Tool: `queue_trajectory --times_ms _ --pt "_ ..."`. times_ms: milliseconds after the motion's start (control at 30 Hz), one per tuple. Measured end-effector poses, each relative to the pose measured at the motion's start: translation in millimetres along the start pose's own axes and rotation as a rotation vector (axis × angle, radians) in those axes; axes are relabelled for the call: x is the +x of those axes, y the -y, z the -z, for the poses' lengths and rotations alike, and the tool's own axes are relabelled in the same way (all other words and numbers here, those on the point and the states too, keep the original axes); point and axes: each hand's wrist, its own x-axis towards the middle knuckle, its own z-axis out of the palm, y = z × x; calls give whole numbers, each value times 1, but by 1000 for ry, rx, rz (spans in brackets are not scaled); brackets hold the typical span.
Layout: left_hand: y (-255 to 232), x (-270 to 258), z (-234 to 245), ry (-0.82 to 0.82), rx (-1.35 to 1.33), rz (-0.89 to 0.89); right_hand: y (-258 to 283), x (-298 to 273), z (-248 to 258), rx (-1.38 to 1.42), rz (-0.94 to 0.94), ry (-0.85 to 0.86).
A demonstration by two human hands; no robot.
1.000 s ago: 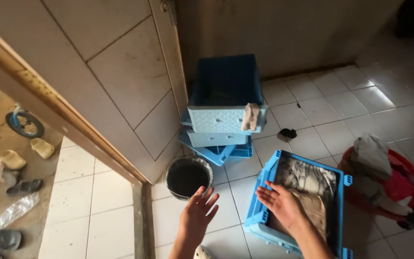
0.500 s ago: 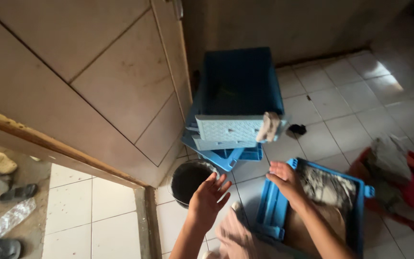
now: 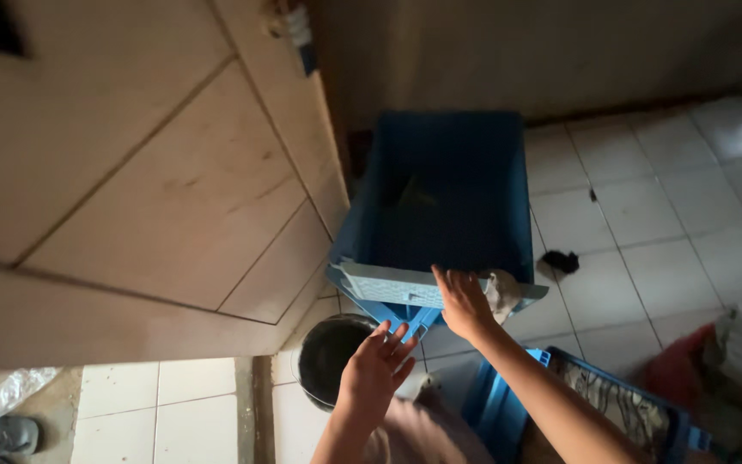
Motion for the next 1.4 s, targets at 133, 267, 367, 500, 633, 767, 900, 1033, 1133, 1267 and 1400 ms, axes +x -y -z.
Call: queue_trajectory --times_ms 133,267,367,500,633,767,900,1033,1133,1267,1400 --pt "10 29 -9 -71 -28 49 -17 7 -19 72 -109 104" --pt "14 55 -12 -48 -12 77 -36 13 -36 65 -86 27" --pt "13 71 -18 -35 42 105 -47 16 -38 141 -113 1" --pt "4 85 -42 2 101 151 -80 23 2 197 -80 -236" --pt "-2 94 -69 43 228 188 -118 16 68 81 -155 -228" --pt "4 116 -82 124 251 195 -157 -22 109 -86 -306 -165" --pt "28 137 -99 137 278 256 -208 -60 124 -215 -435 -200" --pt "59 164 -119 111 327 306 -265 -83 98 -194 -644 -36" --pt "89 187 -127 152 336 336 -303 -102 58 -195 -758 37" --pt "128 222 -142 97 367 357 -349 -126 1 37 -1009 141" --pt "164 257 -152 95 360 382 -380 -149 -70 134 -1119 -8"
